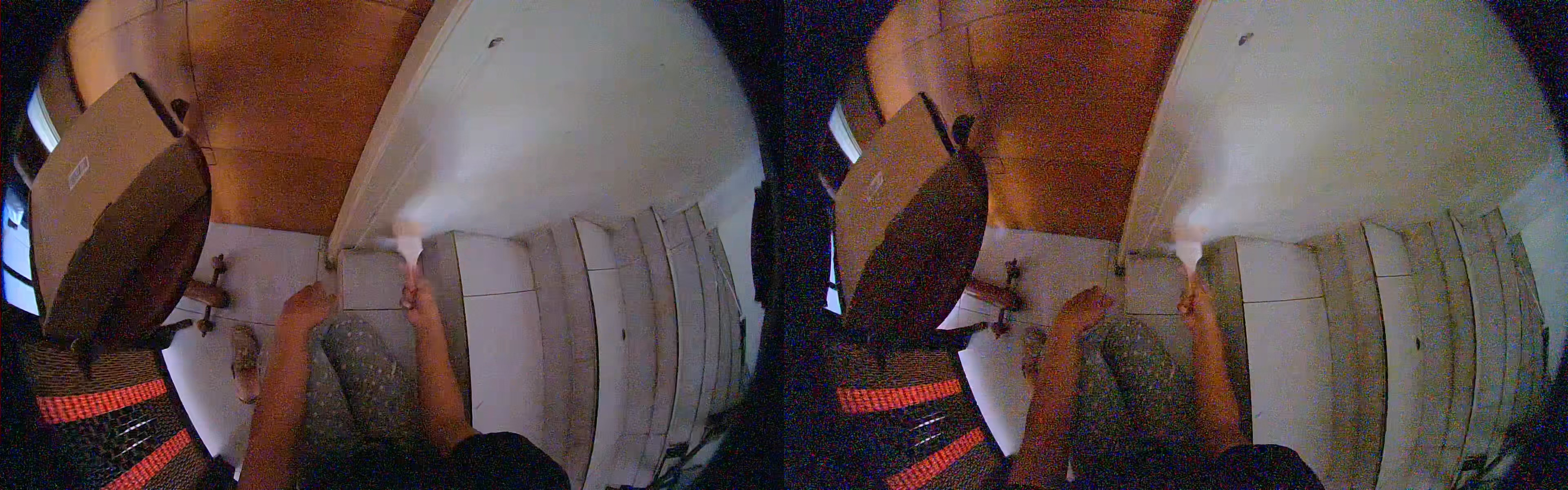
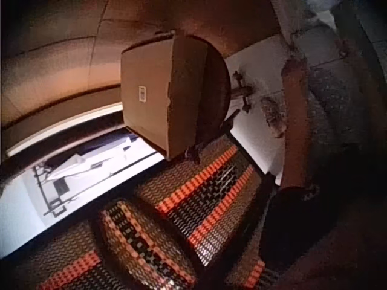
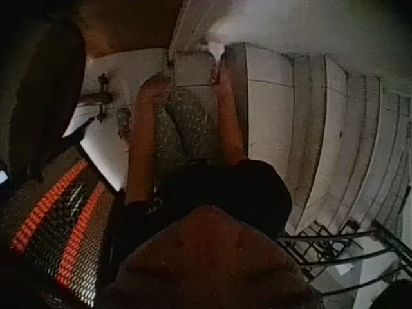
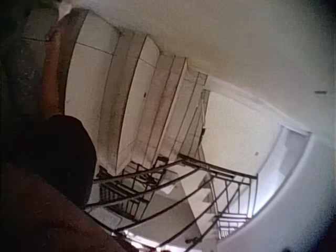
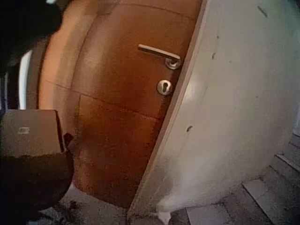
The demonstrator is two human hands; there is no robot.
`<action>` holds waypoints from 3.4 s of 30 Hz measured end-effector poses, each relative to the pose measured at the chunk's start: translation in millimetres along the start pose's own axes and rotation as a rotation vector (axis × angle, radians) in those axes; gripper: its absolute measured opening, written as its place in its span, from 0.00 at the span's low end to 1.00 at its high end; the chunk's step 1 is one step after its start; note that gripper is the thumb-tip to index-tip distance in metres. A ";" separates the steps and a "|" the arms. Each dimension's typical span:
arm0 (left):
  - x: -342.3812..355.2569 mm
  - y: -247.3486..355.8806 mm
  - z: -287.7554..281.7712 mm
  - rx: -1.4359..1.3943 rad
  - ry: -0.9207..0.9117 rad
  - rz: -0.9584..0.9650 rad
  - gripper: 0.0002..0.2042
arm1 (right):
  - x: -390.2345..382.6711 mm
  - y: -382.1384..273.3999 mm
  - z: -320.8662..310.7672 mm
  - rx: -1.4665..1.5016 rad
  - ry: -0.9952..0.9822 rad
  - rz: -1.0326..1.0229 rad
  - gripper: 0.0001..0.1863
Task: The person applies paint to a wall near stairs using a paintbrush, dipping the brush into a paint tray to load it with paint.
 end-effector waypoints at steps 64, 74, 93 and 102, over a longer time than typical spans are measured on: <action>44.7 -19.9 54.6 -0.131 -0.128 -0.048 0.17 | -71.0 -138.6 -40.1 -0.377 0.400 -0.241 0.15; 55.0 -19.2 50.9 -0.013 -0.139 0.011 0.14 | -102.3 -154.0 -31.0 0.044 0.059 -0.370 0.15; 31.2 1.4 40.4 -0.277 -0.036 0.035 0.16 | -63.2 -162.8 -98.8 -0.179 0.302 -0.071 0.17; 44.9 -32.6 41.1 -0.147 -0.102 0.021 0.18 | -102.9 -166.6 -75.8 -0.048 0.105 -0.277 0.17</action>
Point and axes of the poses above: each hand's wrist, its own x-axis towards the middle knuckle, its own z-axis out of the palm, y = z × x, the point moved 10 cm from there along x, towards the middle knuckle, and after that the axes turned 15 degrees about z, right-handed, at the moved point
